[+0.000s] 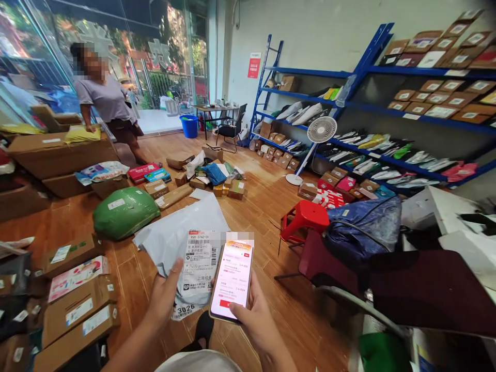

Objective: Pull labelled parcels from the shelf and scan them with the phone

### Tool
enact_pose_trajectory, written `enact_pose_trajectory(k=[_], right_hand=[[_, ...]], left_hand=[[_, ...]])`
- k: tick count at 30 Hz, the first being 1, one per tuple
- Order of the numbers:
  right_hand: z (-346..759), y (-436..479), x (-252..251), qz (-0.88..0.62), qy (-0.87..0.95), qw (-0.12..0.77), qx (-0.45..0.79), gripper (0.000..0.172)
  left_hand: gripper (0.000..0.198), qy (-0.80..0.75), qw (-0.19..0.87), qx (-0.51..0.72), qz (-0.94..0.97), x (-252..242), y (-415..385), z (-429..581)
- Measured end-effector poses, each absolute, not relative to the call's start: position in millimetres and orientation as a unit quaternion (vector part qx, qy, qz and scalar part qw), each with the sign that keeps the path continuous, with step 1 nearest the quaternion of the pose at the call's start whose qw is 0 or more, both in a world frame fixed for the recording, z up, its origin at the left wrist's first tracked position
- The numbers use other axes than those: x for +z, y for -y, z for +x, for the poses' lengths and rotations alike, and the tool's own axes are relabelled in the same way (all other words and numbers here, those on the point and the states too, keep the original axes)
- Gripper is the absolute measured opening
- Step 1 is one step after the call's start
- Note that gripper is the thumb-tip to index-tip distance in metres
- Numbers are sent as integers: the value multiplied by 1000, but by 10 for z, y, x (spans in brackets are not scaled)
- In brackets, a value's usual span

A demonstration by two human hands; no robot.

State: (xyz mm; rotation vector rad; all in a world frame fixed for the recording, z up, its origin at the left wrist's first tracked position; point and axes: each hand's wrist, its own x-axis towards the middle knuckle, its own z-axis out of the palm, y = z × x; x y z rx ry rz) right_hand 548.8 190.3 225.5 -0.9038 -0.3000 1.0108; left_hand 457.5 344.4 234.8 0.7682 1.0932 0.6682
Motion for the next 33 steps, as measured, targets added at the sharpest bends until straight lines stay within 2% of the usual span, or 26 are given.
enact_pose_trajectory(k=[4,10,23,28,33], right_hand=[[5547,-2073,2262,-422,138,767,463,79],[5570,-2252,2282,-428,120,767,463,84],[5533,-2383,2277,-442,105,765,457,83],[5508,-2402,2304,-432,105,772,454,88],[5491,-2410,2334,-427,93,777,453,88]], left_hand=[[43,-489,739,303,351,2338,-3620,4631],[56,-475,747,311,345,2326,-3793,4679],[51,-483,743,311,343,2197,-3941,4632],[46,-491,739,307,345,2124,-3980,4587],[46,-504,736,306,332,2217,-3962,4602]])
